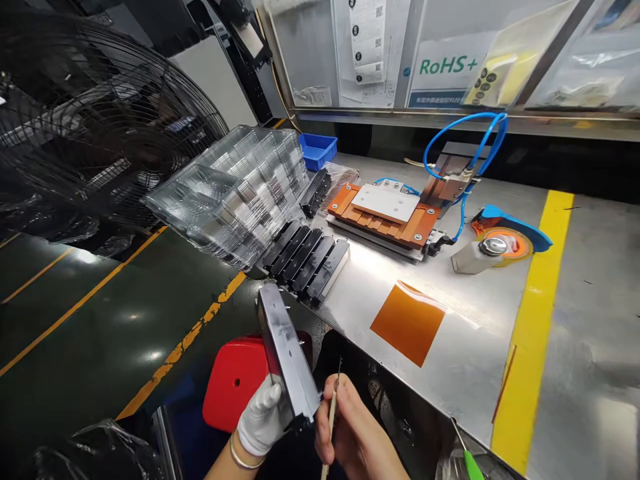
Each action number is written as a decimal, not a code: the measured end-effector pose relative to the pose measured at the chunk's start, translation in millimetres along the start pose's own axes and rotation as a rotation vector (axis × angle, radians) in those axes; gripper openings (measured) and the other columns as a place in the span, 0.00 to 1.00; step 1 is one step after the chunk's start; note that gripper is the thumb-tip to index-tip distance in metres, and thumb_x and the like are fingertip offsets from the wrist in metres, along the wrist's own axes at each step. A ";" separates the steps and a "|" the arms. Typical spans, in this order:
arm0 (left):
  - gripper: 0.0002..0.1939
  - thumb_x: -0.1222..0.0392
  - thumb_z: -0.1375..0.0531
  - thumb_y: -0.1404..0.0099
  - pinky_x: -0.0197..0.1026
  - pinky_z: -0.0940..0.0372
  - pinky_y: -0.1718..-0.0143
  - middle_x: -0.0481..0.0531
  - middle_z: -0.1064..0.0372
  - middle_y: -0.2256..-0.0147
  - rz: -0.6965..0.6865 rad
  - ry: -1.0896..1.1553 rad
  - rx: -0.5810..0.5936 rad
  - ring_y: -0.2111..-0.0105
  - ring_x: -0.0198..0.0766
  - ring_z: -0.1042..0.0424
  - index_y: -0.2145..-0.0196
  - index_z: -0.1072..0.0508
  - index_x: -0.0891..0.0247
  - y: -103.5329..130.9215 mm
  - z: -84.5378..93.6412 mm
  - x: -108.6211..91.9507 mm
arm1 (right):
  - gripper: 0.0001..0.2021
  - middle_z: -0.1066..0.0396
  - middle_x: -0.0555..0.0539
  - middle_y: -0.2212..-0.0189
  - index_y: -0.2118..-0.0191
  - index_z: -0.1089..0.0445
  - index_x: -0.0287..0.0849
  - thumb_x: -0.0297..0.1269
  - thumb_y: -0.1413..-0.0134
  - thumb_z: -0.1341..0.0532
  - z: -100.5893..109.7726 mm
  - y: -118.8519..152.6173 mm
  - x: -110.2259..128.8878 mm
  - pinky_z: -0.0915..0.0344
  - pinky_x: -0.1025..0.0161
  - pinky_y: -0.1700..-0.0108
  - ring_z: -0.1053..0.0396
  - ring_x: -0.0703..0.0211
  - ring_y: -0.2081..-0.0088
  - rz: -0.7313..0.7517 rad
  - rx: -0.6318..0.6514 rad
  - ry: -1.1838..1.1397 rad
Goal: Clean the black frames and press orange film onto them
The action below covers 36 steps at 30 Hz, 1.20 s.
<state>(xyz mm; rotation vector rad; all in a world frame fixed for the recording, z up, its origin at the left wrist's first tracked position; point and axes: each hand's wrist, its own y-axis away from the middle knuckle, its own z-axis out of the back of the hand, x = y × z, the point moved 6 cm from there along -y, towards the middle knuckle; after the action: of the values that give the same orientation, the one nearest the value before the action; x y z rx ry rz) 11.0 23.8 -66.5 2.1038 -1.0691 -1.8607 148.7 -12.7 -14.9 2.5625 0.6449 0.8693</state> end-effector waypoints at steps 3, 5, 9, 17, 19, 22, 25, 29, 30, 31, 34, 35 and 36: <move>0.28 0.32 0.43 0.42 0.48 0.32 0.63 0.53 0.28 0.71 0.013 0.121 -0.024 0.69 0.40 0.28 0.65 0.26 0.63 6.1 1.4 7.5 | 0.21 0.35 0.51 0.73 0.65 0.34 0.49 0.63 0.44 0.44 15.2 9.9 20.7 0.37 0.61 0.67 0.38 0.59 0.73 0.045 -0.122 0.406; 0.26 0.34 0.43 0.40 0.43 0.34 0.68 0.48 0.33 0.77 0.026 0.173 -0.027 0.75 0.35 0.33 0.71 0.29 0.64 8.6 1.6 8.2 | 0.20 0.31 0.49 0.70 0.63 0.31 0.51 0.62 0.42 0.46 22.2 15.6 34.9 0.35 0.60 0.64 0.34 0.54 0.68 0.107 -0.167 0.742; 0.25 0.38 0.40 0.39 0.39 0.38 0.71 0.43 0.42 0.81 0.042 0.253 -0.047 0.79 0.32 0.40 0.78 0.35 0.63 12.0 1.2 6.8 | 0.18 0.29 0.50 0.70 0.63 0.31 0.51 0.60 0.44 0.43 18.7 17.5 48.6 0.37 0.61 0.66 0.34 0.54 0.70 0.195 -0.072 1.203; 0.28 0.38 0.37 0.43 0.38 0.43 0.74 0.41 0.49 0.83 0.097 0.304 -0.024 0.80 0.31 0.45 0.82 0.42 0.61 15.6 -3.9 9.9 | 0.19 0.38 0.55 0.75 0.68 0.38 0.47 0.57 0.46 0.37 20.4 9.4 47.7 0.48 0.65 0.71 0.42 0.61 0.72 0.121 -0.017 1.315; 0.27 0.38 0.37 0.43 0.39 0.43 0.73 0.41 0.48 0.82 0.104 0.313 -0.027 0.80 0.31 0.45 0.82 0.41 0.61 16.4 -4.2 10.6 | 0.18 0.39 0.55 0.74 0.69 0.39 0.47 0.56 0.47 0.37 20.3 9.0 47.2 0.49 0.65 0.71 0.42 0.61 0.72 0.101 0.000 1.288; 0.26 0.39 0.36 0.44 0.39 0.43 0.73 0.41 0.49 0.82 0.107 0.329 -0.033 0.80 0.31 0.45 0.81 0.40 0.62 17.2 -4.6 10.5 | 0.18 0.39 0.56 0.74 0.69 0.39 0.47 0.55 0.47 0.36 20.2 8.6 47.4 0.49 0.66 0.70 0.42 0.61 0.71 0.095 0.013 1.277; 0.27 0.39 0.36 0.44 0.38 0.44 0.73 0.41 0.48 0.82 0.116 0.341 -0.033 0.80 0.31 0.45 0.82 0.42 0.61 17.3 -5.9 8.9 | 0.20 0.41 0.56 0.75 0.72 0.41 0.46 0.55 0.48 0.35 21.4 8.3 47.1 0.50 0.65 0.71 0.43 0.61 0.71 0.106 0.003 1.285; 0.29 0.40 0.34 0.46 0.37 0.47 0.75 0.41 0.51 0.83 0.128 0.377 -0.036 0.81 0.30 0.48 0.83 0.44 0.61 17.7 -8.7 3.6 | 0.24 0.39 0.55 0.76 0.75 0.43 0.45 0.59 0.49 0.37 22.6 8.3 44.5 0.48 0.65 0.71 0.42 0.61 0.72 0.110 -0.017 1.249; 0.29 0.40 0.33 0.46 0.37 0.48 0.75 0.41 0.52 0.83 0.129 0.390 -0.040 0.81 0.29 0.48 0.84 0.44 0.61 18.0 -9.3 1.9 | 0.24 0.39 0.55 0.76 0.75 0.42 0.45 0.60 0.49 0.37 22.5 8.1 44.1 0.48 0.65 0.71 0.42 0.61 0.72 0.118 -0.022 1.244; 0.30 0.41 0.32 0.46 0.37 0.48 0.75 0.41 0.52 0.83 0.130 0.403 -0.045 0.81 0.28 0.49 0.84 0.45 0.62 18.4 -10.0 0.3 | 0.24 0.39 0.55 0.76 0.75 0.42 0.45 0.60 0.49 0.37 22.1 7.8 43.9 0.48 0.65 0.71 0.42 0.62 0.72 0.131 -0.026 1.243; 0.30 0.42 0.31 0.47 0.36 0.48 0.76 0.42 0.50 0.83 0.135 0.448 -0.058 0.81 0.28 0.48 0.85 0.43 0.63 19.8 -11.9 -2.9 | 0.25 0.41 0.55 0.77 0.76 0.42 0.45 0.60 0.49 0.36 21.8 6.6 44.7 0.48 0.66 0.73 0.43 0.63 0.73 0.190 -0.048 1.281; 0.29 0.43 0.30 0.48 0.36 0.47 0.75 0.42 0.49 0.83 0.138 0.465 -0.065 0.80 0.28 0.47 0.85 0.42 0.63 20.2 -12.2 -3.4 | 0.25 0.42 0.55 0.79 0.78 0.42 0.44 0.60 0.49 0.36 22.1 6.9 45.8 0.49 0.66 0.73 0.44 0.64 0.75 0.220 -0.062 1.301; 0.28 0.43 0.30 0.48 0.36 0.46 0.75 0.42 0.47 0.83 0.142 0.482 -0.074 0.80 0.28 0.45 0.84 0.41 0.63 20.7 -12.2 -3.6 | 0.27 0.43 0.55 0.80 0.80 0.43 0.44 0.60 0.49 0.36 22.4 7.7 46.8 0.49 0.65 0.74 0.44 0.64 0.76 0.248 -0.073 1.312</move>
<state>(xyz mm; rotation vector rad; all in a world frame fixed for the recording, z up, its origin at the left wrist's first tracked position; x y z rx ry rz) 13.6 6.5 -49.7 2.2022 -0.9786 -1.2160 198.5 1.3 -5.8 1.7130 0.5450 2.5833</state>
